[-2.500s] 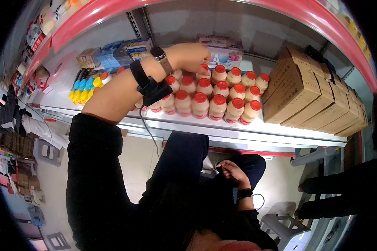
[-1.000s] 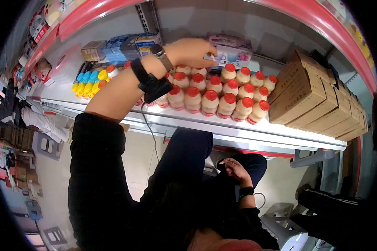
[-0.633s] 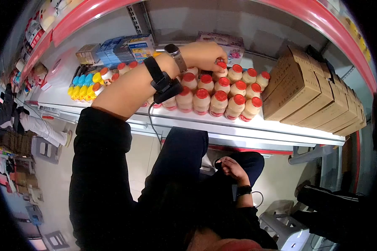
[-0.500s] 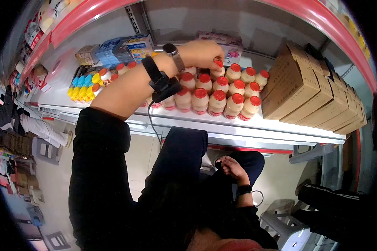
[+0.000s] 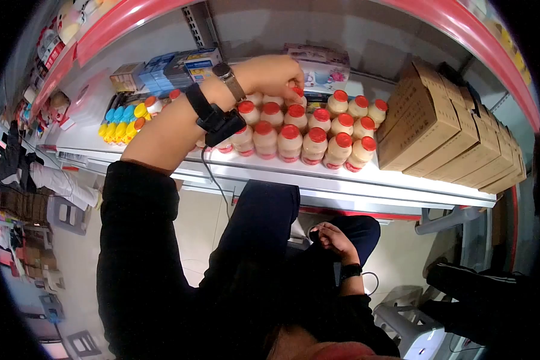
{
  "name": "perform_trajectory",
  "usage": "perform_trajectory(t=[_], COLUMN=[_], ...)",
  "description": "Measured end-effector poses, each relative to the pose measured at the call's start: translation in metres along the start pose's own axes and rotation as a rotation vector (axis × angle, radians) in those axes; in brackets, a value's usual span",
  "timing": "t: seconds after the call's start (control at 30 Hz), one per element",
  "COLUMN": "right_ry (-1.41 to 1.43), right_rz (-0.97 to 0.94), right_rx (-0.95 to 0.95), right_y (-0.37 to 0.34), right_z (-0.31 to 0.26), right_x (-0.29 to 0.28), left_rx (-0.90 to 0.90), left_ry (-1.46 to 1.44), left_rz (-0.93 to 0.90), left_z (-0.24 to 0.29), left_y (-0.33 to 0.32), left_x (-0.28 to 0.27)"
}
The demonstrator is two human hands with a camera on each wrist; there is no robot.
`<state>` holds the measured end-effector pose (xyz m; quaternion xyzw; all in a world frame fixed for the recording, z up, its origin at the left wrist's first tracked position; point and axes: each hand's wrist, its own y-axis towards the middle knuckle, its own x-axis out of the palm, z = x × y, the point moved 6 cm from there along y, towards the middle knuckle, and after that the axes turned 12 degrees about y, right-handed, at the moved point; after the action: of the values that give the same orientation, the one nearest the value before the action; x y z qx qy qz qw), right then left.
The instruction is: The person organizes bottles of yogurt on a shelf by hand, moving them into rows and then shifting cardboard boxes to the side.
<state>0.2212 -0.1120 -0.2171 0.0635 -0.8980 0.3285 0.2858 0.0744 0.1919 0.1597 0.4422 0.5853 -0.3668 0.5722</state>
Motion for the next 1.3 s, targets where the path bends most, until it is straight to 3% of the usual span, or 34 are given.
perform_trajectory(t=[0.3, 0.5, 0.57, 0.67, 0.8, 0.97, 1.0, 1.07, 1.2, 1.3], right_ry=[0.015, 0.017, -0.010, -0.081, -0.410, -0.786, -0.884, -0.958, -1.125, -1.299], right_rz=[0.027, 0.028, 0.062, 0.007, -0.072, -0.130, -0.091, -0.051, 0.304, 0.401], right_rx=[-0.016, -0.011, -0.006, -0.023, -0.056, -0.244, -0.371, -0.663, -0.866, -1.006], right_y=[0.002, 0.002, -0.003, -0.016, -0.050, -0.116, -0.134, -0.147, -0.139, -0.111], right_z=[0.005, 0.007, 0.003, -0.012, -0.066, -0.162, -0.191, -0.224, -0.291, -0.338], right_x=[-0.008, -0.012, -0.009, 0.005, 0.053, 0.147, 0.182, 0.199, 0.223, 0.229], left_rx=[-0.007, -0.032, -0.130, -0.142, -0.150, -0.294, -0.317, -0.362, -0.436, -0.461], left_ry=[-0.010, 0.023, -0.057, -0.092, 0.009, 0.042, 0.064, 0.073, 0.064, 0.022], left_rz=[-0.034, 0.108, 0.143, 0.240, 0.332, 0.291, 0.288, 0.316, 0.389, 0.405], left_z=[0.002, 0.001, 0.015, 0.030, 0.048, 0.062, 0.067, 0.072, 0.071, 0.066], left_y=[-0.008, -0.038, -0.063, -0.100, -0.137, -0.170, -0.173, -0.177, -0.183, -0.180], left_x=[0.000, -0.005, -0.021, -0.024, -0.014, 0.008, 0.011, 0.014, 0.023, 0.034])
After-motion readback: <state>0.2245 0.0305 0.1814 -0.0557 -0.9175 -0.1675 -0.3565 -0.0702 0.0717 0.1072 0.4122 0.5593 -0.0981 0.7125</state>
